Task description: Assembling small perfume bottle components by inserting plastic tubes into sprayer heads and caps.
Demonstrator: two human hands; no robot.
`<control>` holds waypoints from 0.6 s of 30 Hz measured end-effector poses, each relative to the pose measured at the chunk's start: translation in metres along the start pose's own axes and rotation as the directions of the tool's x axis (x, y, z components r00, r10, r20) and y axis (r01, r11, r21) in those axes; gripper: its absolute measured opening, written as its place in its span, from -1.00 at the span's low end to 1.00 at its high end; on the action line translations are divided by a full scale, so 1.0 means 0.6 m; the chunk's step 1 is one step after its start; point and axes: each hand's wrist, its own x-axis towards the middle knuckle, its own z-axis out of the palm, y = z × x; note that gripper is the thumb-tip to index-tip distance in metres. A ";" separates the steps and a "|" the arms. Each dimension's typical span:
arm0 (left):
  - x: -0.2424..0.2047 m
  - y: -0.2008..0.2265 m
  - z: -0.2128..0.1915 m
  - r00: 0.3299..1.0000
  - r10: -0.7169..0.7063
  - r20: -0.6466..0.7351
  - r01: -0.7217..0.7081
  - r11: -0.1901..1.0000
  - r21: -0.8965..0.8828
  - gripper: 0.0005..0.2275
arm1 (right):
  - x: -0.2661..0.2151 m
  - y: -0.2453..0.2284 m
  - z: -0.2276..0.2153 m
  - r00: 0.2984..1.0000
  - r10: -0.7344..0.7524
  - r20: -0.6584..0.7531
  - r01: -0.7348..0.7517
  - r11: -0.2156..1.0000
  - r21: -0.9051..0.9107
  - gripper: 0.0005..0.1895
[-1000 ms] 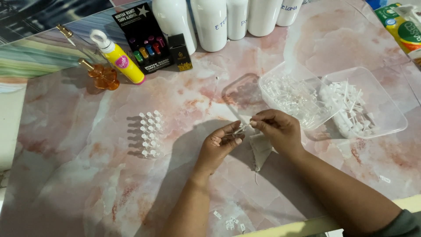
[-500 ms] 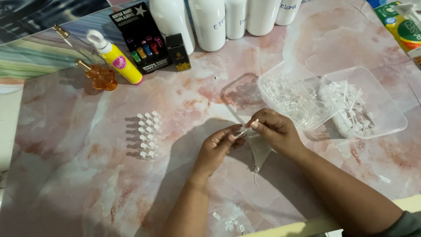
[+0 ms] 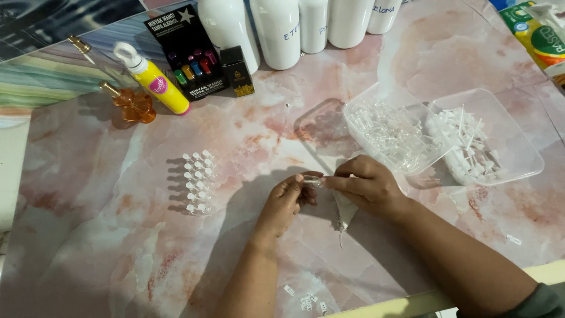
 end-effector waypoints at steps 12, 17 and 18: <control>0.016 -0.011 0.004 0.942 0.336 0.028 -0.336 0.942 -0.014 -0.69 | 0.010 -0.011 -0.010 0.928 0.369 0.049 -0.371 0.926 0.067 -0.90; 0.024 -0.028 -0.010 0.944 0.331 0.003 -0.329 0.939 -0.104 -0.66 | 0.006 -0.011 0.000 0.853 0.520 0.032 -0.501 0.803 0.322 -0.88; 0.024 -0.031 -0.012 0.943 0.333 0.002 -0.330 0.936 -0.126 -0.65 | -0.003 -0.006 0.005 0.845 0.534 -0.002 -0.499 0.791 0.353 -0.84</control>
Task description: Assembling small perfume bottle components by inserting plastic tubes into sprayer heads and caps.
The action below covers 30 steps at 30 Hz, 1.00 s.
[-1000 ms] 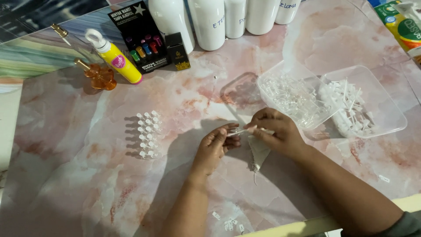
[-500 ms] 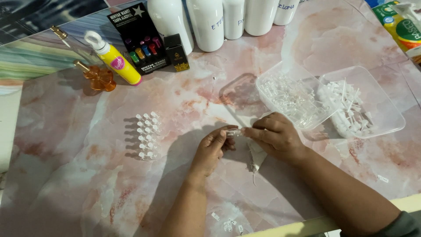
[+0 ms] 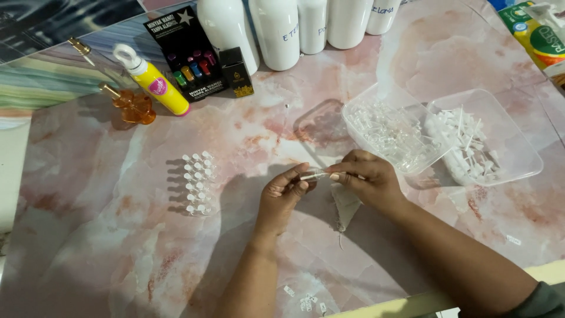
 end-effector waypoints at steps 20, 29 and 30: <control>0.004 0.022 0.016 0.985 0.174 -0.012 -0.165 0.950 0.266 -0.69 | 0.002 -0.017 0.003 0.997 -0.080 -0.014 0.077 0.986 -0.147 -0.92; 0.004 0.029 0.019 0.987 0.157 -0.029 -0.141 0.939 0.315 -0.67 | -0.001 -0.022 0.003 0.961 -0.277 -0.007 0.254 0.889 -0.382 -0.89; 0.004 0.033 0.021 0.986 0.164 -0.029 -0.146 0.934 0.327 -0.67 | -0.001 -0.025 0.006 0.978 -0.207 -0.022 0.192 0.937 -0.292 -0.89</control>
